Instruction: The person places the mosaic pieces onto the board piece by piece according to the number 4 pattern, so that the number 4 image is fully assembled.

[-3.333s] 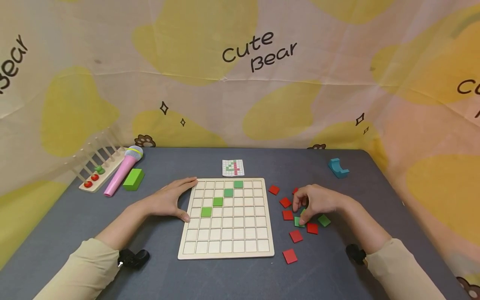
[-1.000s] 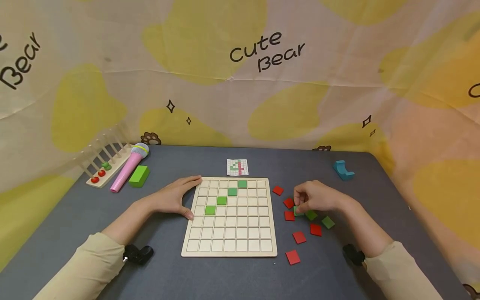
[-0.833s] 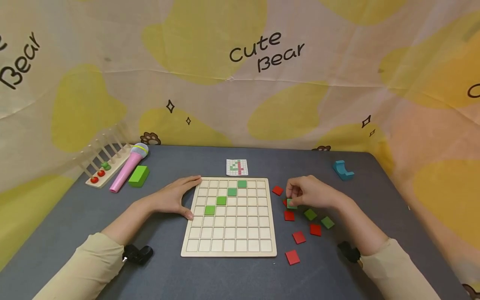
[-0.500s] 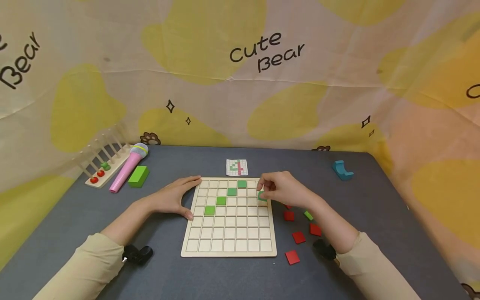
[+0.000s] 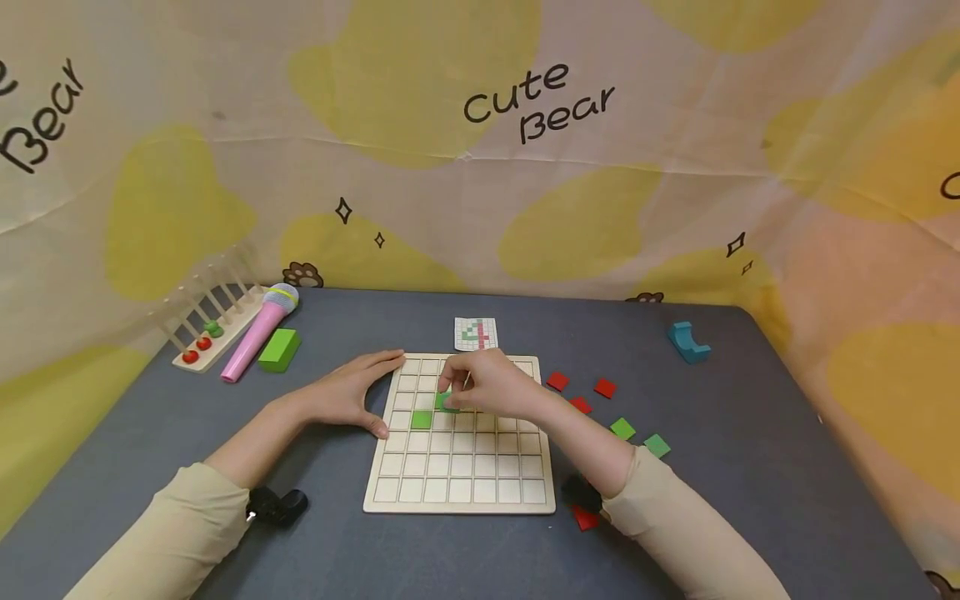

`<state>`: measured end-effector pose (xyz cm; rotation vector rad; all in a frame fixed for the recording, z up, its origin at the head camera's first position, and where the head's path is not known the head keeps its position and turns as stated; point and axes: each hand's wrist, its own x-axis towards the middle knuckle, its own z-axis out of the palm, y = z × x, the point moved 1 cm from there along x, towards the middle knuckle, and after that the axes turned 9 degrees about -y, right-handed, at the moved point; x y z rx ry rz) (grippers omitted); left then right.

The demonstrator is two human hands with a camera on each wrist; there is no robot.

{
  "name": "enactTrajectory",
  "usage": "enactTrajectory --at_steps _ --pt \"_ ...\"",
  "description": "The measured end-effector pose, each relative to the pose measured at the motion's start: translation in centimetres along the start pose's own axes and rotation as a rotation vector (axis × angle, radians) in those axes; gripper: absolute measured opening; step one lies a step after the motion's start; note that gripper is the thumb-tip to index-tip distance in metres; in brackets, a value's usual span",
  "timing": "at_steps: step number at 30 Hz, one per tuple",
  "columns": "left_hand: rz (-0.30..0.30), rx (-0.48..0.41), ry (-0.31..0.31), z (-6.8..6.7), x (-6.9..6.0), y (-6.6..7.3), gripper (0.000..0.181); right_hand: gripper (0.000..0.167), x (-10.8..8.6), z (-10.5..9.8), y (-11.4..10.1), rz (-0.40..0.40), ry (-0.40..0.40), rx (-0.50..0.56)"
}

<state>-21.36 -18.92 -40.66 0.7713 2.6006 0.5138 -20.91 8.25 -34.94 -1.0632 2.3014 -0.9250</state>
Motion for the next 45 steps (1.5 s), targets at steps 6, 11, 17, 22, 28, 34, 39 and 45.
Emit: enactTrajectory --at_steps 6,11,17,22,28,34,39,45 --pt "0.001 0.009 0.01 0.0 0.1 -0.1 0.115 0.008 1.9 0.9 -1.2 0.0 -0.015 -0.017" --pt "-0.002 0.013 0.009 0.0 0.0 0.0 0.115 0.01 3.2 1.7 -1.8 0.0 -0.054 -0.065" --pt "-0.003 0.014 0.007 -0.1 -0.1 0.2 0.115 0.013 3.8 2.7 -2.1 0.026 -0.092 -0.123" --pt "-0.004 0.008 0.01 -0.1 -0.2 0.2 0.115 0.014 3.9 3.4 -2.0 0.028 -0.116 -0.155" --pt "0.009 0.006 0.012 -0.1 -0.2 0.2 0.116 0.012 4.0 3.8 -1.8 0.032 -0.138 -0.177" --pt "0.009 0.007 0.012 -0.2 -0.2 0.3 0.115 0.012 3.8 4.0 -1.7 0.046 -0.131 -0.162" --pt "0.013 0.009 0.013 -0.2 -0.3 0.3 0.115 0.011 3.6 4.2 -1.8 0.046 -0.131 -0.171" --pt "0.01 0.009 0.016 -0.1 -0.3 0.2 0.114 0.011 3.6 4.3 -1.8 0.033 -0.109 -0.203"
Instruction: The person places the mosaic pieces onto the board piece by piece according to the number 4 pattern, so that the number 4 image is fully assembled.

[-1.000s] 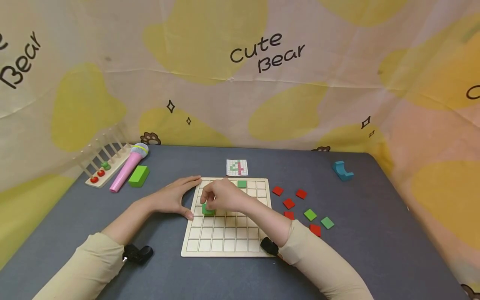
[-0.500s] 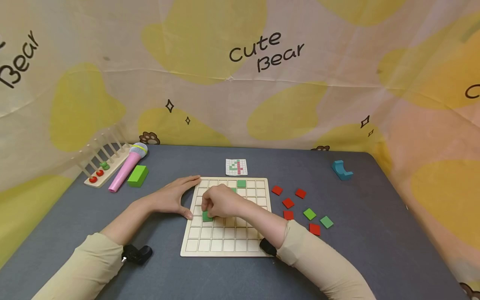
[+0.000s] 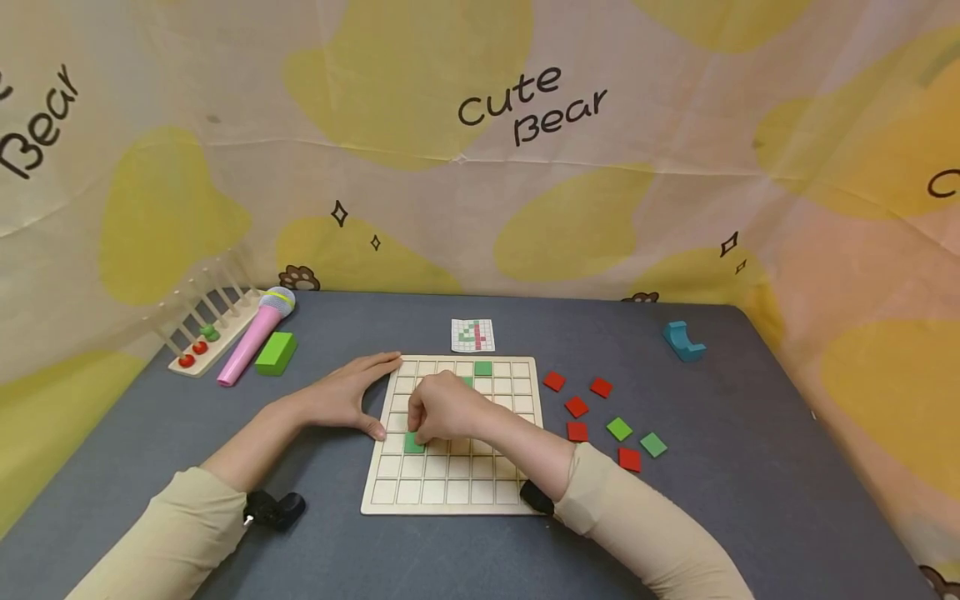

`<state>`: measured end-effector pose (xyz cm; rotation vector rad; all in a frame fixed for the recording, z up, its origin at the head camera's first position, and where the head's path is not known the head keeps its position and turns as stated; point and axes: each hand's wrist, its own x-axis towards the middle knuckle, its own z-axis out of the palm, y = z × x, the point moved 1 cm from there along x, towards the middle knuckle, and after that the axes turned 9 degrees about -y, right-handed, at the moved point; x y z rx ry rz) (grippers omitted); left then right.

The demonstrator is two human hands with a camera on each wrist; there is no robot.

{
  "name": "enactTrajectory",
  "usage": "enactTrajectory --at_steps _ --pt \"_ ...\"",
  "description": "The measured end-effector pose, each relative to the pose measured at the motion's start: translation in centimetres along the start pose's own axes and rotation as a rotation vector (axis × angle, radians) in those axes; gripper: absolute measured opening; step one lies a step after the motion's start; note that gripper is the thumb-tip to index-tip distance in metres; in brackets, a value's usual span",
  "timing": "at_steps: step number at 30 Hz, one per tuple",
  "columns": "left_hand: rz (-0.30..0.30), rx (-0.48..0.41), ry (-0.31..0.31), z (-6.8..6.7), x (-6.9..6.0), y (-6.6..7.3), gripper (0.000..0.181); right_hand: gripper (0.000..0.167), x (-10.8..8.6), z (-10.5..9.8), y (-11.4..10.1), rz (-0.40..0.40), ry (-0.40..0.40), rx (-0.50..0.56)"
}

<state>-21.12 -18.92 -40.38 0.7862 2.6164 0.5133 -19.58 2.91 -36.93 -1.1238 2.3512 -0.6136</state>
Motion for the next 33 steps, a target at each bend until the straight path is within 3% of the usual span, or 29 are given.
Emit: enactTrajectory --at_steps 20,27,33 --pt "0.003 0.005 0.005 0.2 0.1 -0.2 0.115 0.012 0.0 -0.2 0.0 0.02 0.018 -0.049" --pt "-0.002 0.006 -0.002 0.3 0.3 -0.3 0.115 0.008 -0.8 -2.4 0.7 0.052 0.074 -0.015" --pt "-0.011 0.008 -0.012 0.2 0.3 -0.2 0.115 0.006 -3.3 -4.8 3.4 0.122 0.132 0.052"
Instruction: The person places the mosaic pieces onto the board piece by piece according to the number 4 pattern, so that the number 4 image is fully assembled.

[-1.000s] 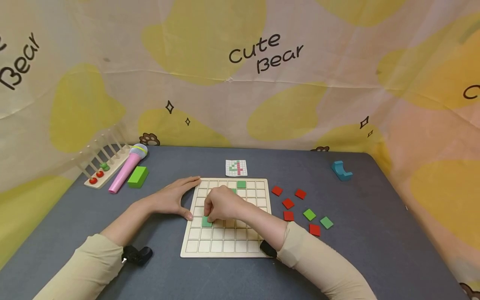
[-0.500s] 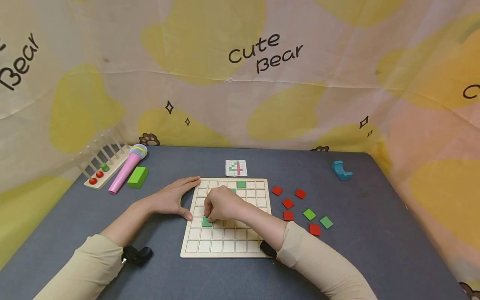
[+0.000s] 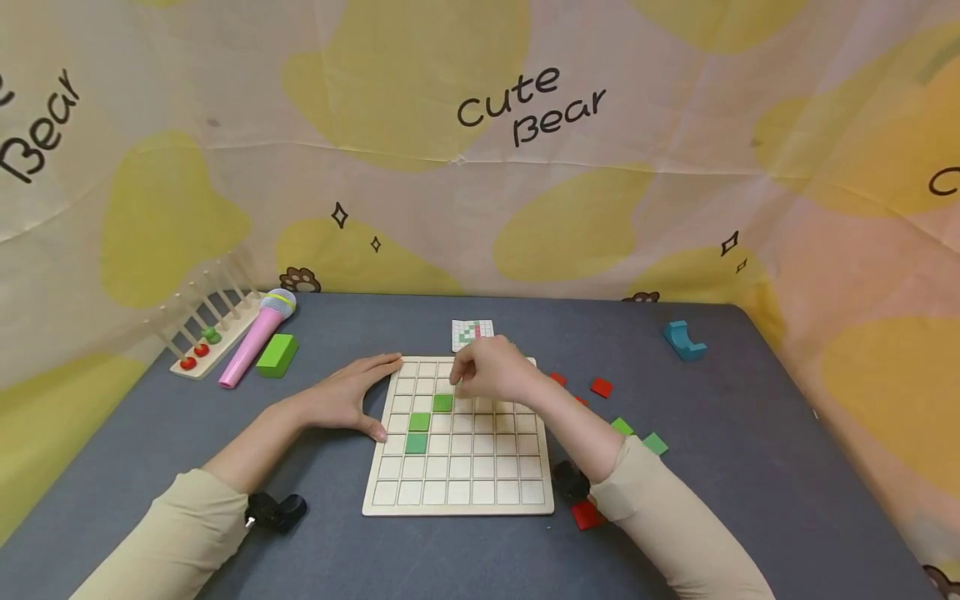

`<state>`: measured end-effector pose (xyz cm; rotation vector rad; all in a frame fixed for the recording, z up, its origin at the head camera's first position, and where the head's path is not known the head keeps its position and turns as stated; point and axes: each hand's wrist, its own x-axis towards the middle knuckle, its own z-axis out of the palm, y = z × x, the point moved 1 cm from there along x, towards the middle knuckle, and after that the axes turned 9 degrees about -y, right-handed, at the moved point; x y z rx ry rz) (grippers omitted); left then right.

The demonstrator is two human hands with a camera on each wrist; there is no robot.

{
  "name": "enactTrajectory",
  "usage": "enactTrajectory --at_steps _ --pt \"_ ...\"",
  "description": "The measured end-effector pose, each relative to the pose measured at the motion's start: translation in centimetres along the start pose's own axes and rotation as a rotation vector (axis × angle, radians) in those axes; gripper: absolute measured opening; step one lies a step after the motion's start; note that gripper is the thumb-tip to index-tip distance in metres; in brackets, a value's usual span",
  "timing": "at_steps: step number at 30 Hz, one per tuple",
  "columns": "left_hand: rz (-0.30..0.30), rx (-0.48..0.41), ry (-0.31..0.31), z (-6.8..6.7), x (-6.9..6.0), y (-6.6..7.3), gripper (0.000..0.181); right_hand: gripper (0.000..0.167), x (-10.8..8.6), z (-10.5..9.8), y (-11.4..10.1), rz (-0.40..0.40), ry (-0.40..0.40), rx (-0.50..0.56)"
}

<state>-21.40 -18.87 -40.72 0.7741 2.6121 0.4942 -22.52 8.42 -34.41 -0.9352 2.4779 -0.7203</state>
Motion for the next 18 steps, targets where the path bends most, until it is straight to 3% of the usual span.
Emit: enactTrajectory --at_steps 8,18 --pt "-0.001 0.013 0.002 -0.1 0.0 0.1 0.116 0.009 -3.6 -3.0 4.8 0.085 0.055 0.034" --pt "0.008 0.014 0.001 -0.1 -0.1 0.1 0.115 0.011 -8.6 -4.4 11.2 0.163 0.014 0.024"
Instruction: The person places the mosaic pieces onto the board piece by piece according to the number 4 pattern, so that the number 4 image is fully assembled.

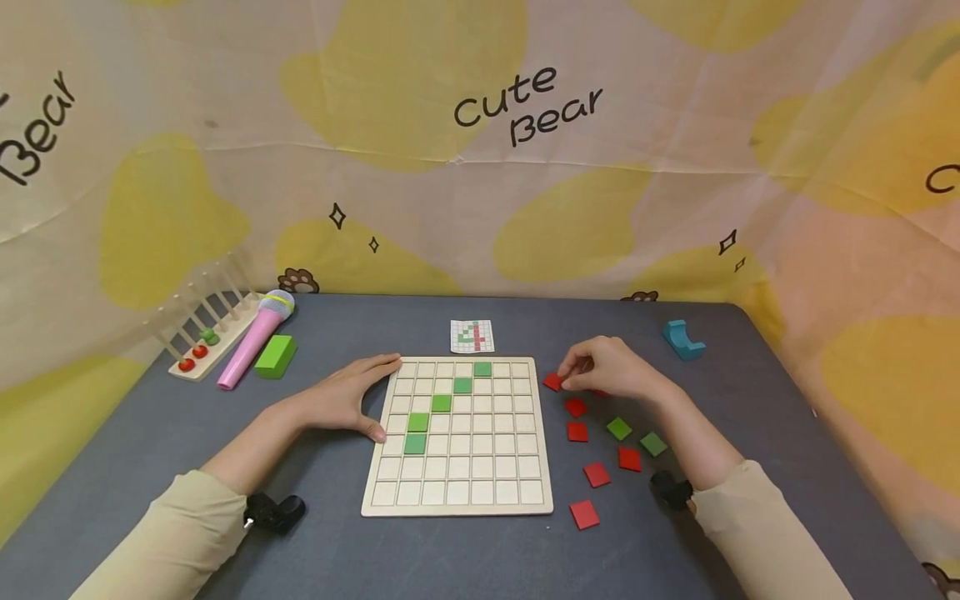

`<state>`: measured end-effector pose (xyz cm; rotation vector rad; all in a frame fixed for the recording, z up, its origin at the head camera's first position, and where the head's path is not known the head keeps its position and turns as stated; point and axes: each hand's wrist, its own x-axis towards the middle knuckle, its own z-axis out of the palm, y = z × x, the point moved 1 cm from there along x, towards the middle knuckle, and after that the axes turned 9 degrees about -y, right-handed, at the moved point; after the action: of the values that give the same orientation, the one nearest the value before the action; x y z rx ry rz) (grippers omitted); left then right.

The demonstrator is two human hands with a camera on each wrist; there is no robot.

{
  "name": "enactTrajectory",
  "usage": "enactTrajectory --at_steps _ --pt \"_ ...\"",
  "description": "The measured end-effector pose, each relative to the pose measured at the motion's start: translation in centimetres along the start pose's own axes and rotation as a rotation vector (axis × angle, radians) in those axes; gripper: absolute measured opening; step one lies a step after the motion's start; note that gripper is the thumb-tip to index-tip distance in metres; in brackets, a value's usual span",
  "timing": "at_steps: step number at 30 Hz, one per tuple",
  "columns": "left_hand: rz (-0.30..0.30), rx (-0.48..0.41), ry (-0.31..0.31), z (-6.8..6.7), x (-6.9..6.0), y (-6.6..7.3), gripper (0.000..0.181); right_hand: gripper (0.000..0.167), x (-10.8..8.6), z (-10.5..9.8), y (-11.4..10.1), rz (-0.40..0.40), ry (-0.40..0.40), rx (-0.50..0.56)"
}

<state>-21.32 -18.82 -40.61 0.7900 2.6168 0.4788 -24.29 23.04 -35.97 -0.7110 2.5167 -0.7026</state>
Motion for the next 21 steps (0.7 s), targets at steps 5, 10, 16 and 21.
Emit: enactTrajectory --at_steps 5,10,16,21 --pt "0.004 0.001 0.005 0.1 0.0 -0.1 0.115 0.013 -1.8 -0.4 2.9 0.033 -0.007 0.001" --pt "-0.002 -0.006 0.0 0.1 0.1 -0.2 0.115 0.016 -3.3 -0.8 4.6 0.023 -0.049 0.055" --pt "-0.002 -0.009 0.003 0.0 0.0 -0.1 0.115 0.024 -4.0 -1.1 5.6 -0.03 -0.183 0.177" --pt "0.0 -0.003 0.005 0.1 0.0 -0.1 0.116 0.026 -4.0 -1.1 6.2 -0.047 -0.256 0.214"
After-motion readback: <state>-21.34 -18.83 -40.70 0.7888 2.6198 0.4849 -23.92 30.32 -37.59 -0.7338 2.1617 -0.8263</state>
